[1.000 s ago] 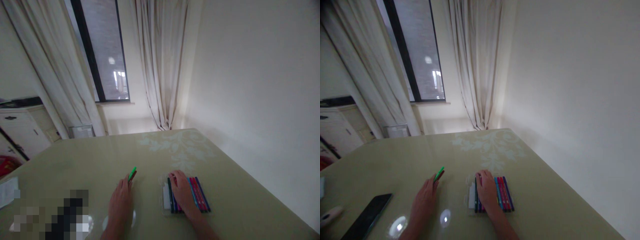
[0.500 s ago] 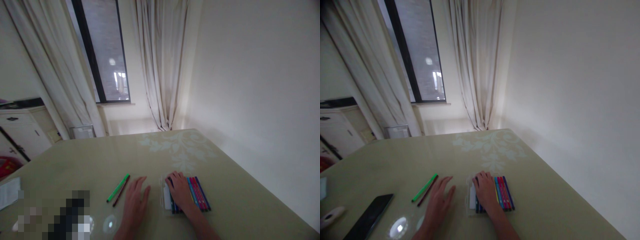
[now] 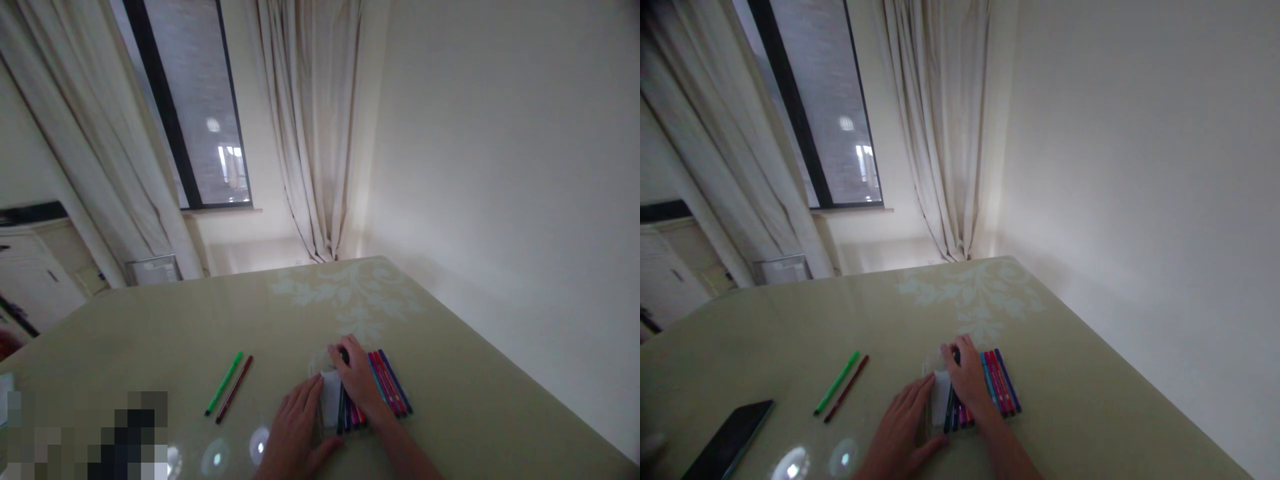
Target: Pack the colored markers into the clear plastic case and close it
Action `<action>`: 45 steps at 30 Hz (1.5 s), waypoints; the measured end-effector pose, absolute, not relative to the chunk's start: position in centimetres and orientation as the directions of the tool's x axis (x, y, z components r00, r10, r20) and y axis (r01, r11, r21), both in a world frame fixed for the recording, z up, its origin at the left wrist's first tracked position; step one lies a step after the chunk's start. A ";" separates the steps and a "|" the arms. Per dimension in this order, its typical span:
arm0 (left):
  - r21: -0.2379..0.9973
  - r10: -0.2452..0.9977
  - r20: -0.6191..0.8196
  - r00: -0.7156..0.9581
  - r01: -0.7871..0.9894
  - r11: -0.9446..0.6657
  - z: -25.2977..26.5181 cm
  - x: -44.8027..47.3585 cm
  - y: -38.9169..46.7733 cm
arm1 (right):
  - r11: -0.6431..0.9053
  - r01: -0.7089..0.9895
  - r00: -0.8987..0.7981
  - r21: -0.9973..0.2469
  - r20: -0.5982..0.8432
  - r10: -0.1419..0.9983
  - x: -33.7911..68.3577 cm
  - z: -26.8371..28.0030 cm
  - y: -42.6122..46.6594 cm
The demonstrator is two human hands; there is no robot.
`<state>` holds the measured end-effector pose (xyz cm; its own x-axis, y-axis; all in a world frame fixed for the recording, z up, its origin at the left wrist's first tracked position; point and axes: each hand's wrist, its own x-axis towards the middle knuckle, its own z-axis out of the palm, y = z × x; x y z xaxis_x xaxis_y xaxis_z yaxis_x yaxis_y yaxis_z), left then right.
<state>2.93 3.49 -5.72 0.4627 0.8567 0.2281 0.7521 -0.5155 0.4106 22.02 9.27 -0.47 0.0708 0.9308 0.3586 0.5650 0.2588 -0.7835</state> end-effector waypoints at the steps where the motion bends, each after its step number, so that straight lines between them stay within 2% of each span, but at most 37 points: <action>1: 0.421 0.862 0.224 0.454 0.753 -0.506 -5.6 2.9 3.5 | 0.257 0.543 0.071 -0.800 0.348 0.935 22.1 -0.4 9.2; 6: 0.466 0.887 0.175 0.427 0.757 -0.457 -4.9 2.9 3.6 | 0.234 0.536 0.038 -0.811 0.300 0.953 23.0 0.5 8.7; 10: 0.466 0.885 0.161 0.438 0.756 -0.459 -4.9 2.7 3.6 | 0.186 0.460 0.213 -0.868 0.311 0.926 23.8 1.5 8.7; 13: 0.436 0.872 0.229 0.433 0.755 -0.489 -4.9 2.7 3.7 | 0.164 0.384 0.275 -0.908 0.282 0.919 23.4 1.8 8.4; 17: 0.346 0.831 0.405 0.381 0.777 -0.525 -5.1 2.8 3.9 | 0.092 0.230 0.082 -0.969 0.113 0.990 21.1 1.2 7.3; 21: 0.294 0.796 0.513 0.321 0.806 -0.514 -6.1 2.8 4.3 | 0.172 0.247 -0.070 -0.954 0.159 0.985 19.0 0.5 6.4; 24: 0.302 0.815 0.506 0.281 0.828 -0.473 -6.5 2.1 4.8 | 0.150 0.165 -0.077 -0.975 0.139 0.987 19.1 0.7 6.6; 26: 0.309 0.859 0.467 0.210 0.871 -0.381 -6.2 1.0 5.3 | 0.132 0.112 -0.002 -0.985 0.133 0.991 20.0 1.0 7.1; 29: 0.261 0.917 0.393 0.067 0.948 -0.181 -5.3 -1.3 6.0 | 0.160 0.251 0.164 -0.955 0.204 0.965 21.9 1.2 8.0; 32: 0.173 0.922 0.388 0.018 0.981 -0.092 -4.8 -3.0 6.2 | 0.169 0.477 0.207 -0.863 0.297 0.932 23.4 0.6 8.7; 36: 0.089 0.904 0.425 0.048 0.992 -0.094 -4.6 -3.8 5.9 | 0.166 0.710 0.102 -0.684 0.334 0.937 23.6 -0.4 9.0; 40: 0.100 0.919 0.393 -0.006 0.994 -0.036 -3.8 -4.4 5.8 | 0.194 0.861 -0.046 -0.469 0.309 0.950 23.1 -0.2 8.7; 43: 0.124 0.918 0.392 -0.064 0.992 0.016 -3.1 -4.4 5.9 | 0.221 0.886 -0.099 -0.407 0.300 0.949 22.8 0.1 8.5; 45: 0.160 0.899 0.437 -0.020 0.986 -0.056 -2.9 -3.6 5.8 | 0.217 0.895 -0.099 -0.390 0.301 0.949 22.6 0.1 8.4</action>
